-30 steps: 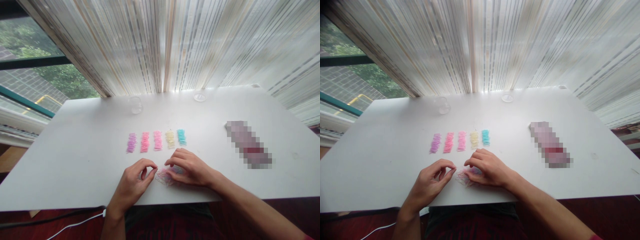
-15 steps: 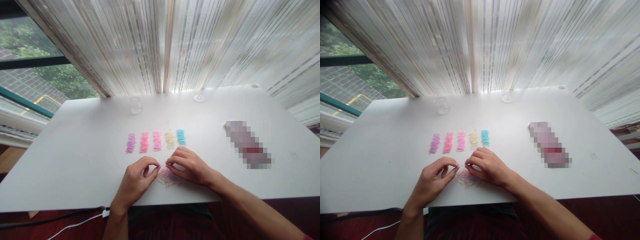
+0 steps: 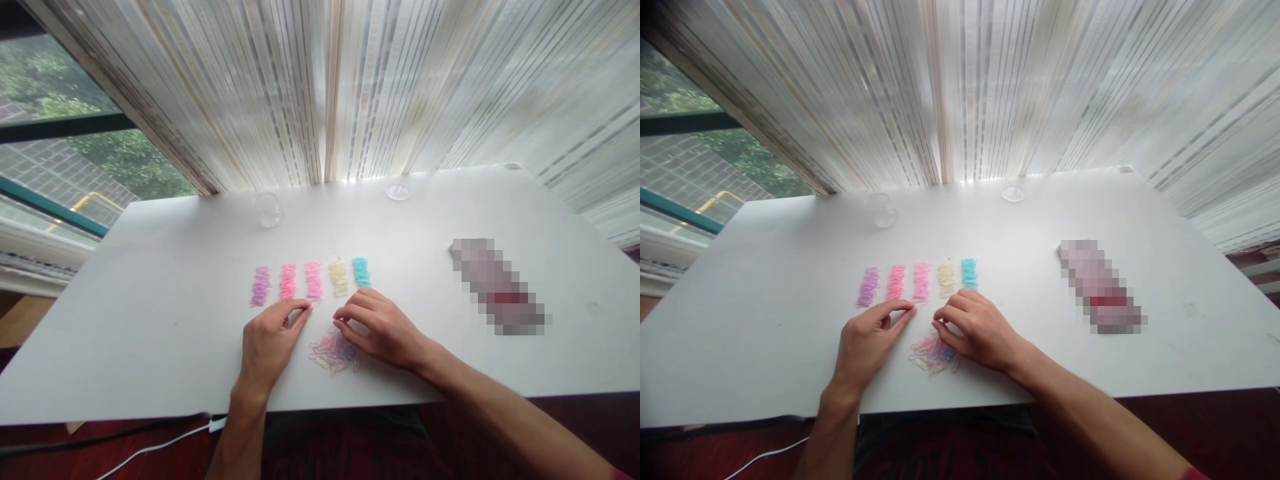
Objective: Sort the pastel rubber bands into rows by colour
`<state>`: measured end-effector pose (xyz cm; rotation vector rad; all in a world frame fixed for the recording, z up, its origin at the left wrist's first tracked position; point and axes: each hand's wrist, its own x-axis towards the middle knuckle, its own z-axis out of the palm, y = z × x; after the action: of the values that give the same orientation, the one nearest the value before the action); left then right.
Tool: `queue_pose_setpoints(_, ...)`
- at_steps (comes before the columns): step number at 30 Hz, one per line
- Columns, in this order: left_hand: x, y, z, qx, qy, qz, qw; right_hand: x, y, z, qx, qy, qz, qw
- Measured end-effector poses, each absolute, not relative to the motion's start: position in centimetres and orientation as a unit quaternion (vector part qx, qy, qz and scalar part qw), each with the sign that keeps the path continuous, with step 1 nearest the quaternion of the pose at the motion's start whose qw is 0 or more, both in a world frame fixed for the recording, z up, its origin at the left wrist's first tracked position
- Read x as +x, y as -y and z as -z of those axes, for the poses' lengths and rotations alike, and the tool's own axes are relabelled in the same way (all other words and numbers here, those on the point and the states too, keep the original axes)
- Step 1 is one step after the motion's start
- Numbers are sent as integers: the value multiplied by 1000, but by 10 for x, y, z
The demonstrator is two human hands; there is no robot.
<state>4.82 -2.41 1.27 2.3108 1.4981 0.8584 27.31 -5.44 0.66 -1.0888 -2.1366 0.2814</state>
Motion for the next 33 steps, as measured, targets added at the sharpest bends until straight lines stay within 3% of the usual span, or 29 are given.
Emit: queue_pose_setpoints(33, 66, 45, -9, 842, -500, -203, 14, 274, 55, -8, -424, 829, -112, 347)
